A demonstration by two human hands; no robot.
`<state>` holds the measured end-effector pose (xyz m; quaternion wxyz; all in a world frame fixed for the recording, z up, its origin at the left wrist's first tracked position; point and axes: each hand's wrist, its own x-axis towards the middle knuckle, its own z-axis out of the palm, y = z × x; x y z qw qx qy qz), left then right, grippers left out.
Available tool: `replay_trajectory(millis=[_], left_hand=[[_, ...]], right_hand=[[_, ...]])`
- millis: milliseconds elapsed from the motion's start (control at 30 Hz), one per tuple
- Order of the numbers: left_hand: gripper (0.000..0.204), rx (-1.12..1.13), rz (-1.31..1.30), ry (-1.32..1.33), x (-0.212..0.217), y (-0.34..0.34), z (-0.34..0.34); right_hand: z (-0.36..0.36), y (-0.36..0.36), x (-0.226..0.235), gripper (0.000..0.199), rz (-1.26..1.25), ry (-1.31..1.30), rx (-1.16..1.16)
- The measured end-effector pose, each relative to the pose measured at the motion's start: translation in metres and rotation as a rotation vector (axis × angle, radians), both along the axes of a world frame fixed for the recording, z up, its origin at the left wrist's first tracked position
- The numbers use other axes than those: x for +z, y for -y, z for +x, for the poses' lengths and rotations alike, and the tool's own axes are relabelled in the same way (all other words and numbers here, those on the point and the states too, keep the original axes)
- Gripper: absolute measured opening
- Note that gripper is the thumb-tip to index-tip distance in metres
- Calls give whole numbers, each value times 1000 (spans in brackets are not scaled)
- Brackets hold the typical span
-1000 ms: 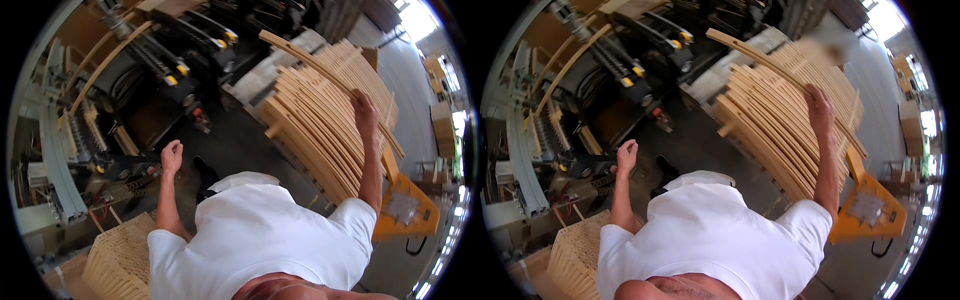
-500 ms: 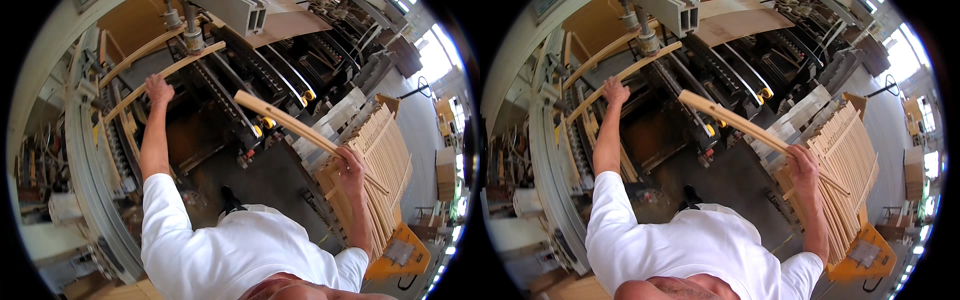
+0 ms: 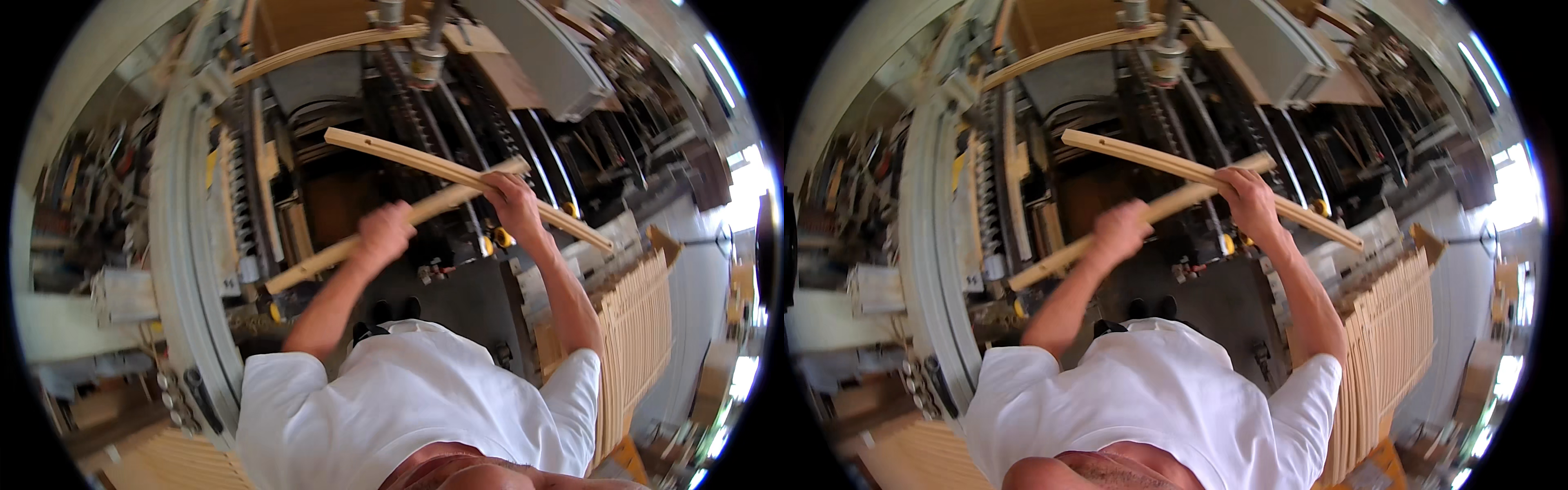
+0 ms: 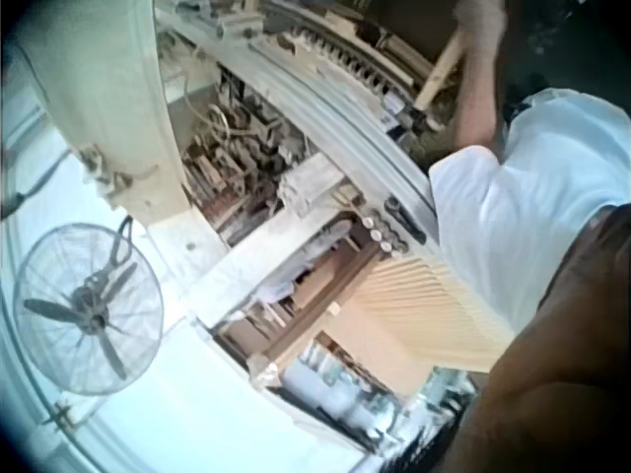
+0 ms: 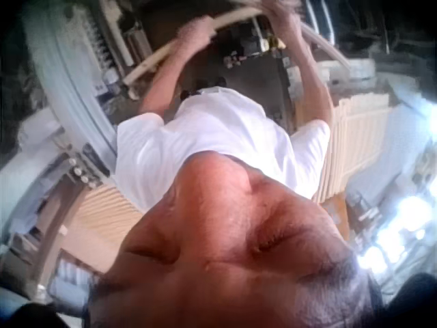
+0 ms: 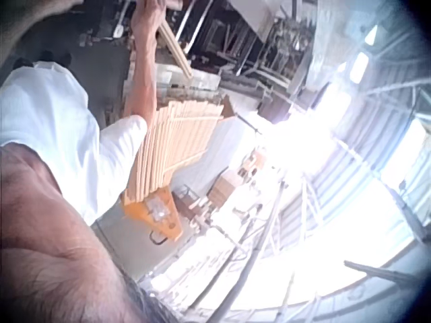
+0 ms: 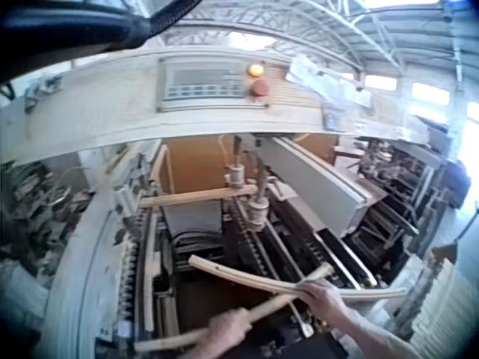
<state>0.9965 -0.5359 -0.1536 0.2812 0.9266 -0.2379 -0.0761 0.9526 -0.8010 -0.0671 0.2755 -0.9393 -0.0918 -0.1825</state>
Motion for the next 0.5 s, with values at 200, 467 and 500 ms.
replay_trajectory(millis=[200, 467, 500], left_hand=[[29, -79, -119, -161, 5, -10, -108], [18, 0, 79, -310, 13, -5, -158], [17, 76, 122, -352, 16, -7, -164]], right_hand=[[166, -82, -59, 27, -31, 129, 366], [297, -152, -114, 32, -320, 317, 404], [305, -157, -116, 32, -362, 367, 376]])
